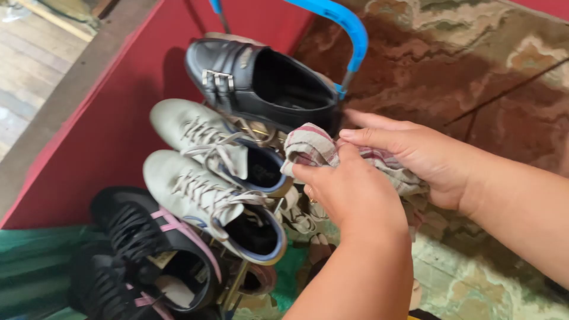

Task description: Cleaning black leather shoes with a cloth.

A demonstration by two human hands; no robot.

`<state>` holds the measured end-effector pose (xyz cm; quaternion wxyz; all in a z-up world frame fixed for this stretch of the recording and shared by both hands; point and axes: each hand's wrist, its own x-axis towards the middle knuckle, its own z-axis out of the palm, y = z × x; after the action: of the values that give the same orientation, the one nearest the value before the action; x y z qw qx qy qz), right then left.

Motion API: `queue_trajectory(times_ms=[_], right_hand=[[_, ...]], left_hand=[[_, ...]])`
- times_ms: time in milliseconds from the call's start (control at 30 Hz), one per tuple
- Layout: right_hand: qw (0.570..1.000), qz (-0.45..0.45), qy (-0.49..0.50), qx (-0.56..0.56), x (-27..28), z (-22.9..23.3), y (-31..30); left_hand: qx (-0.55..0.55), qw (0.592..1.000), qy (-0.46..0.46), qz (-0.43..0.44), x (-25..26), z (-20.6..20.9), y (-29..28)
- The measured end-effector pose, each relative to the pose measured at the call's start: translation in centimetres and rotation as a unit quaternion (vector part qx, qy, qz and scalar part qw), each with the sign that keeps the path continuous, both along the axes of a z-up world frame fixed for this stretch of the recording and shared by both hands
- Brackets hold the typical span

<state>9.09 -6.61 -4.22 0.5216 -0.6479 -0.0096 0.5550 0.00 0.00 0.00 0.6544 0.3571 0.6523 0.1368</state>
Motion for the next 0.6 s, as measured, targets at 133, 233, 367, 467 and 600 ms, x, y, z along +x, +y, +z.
queue_trajectory(times_ms=[133, 233, 367, 467, 600], right_hand=[[0.999, -0.02, 0.019, 0.036, -0.4, 0.9, -3.5], [0.995, -0.066, 0.072, 0.036, -0.8, 2.9, -6.2], [0.994, -0.094, 0.057, 0.01, -0.2, 3.9, -12.1], [0.991, -0.116, 0.03, 0.059, 1.0, 4.9, -17.2], [0.975, -0.187, -0.09, -0.079, 2.8, 8.7, -22.8]], left_hand=[[0.015, 0.999, -0.009, -0.03, 0.3, -1.2, -3.7], [0.041, 0.995, -0.089, -0.004, 1.0, -1.4, -7.2], [0.078, 0.989, -0.117, -0.052, 3.0, -0.3, -12.5], [0.106, 0.979, -0.15, -0.091, 5.2, 0.7, -17.0], [0.14, 0.959, -0.196, -0.147, 7.8, 2.1, -23.6]])
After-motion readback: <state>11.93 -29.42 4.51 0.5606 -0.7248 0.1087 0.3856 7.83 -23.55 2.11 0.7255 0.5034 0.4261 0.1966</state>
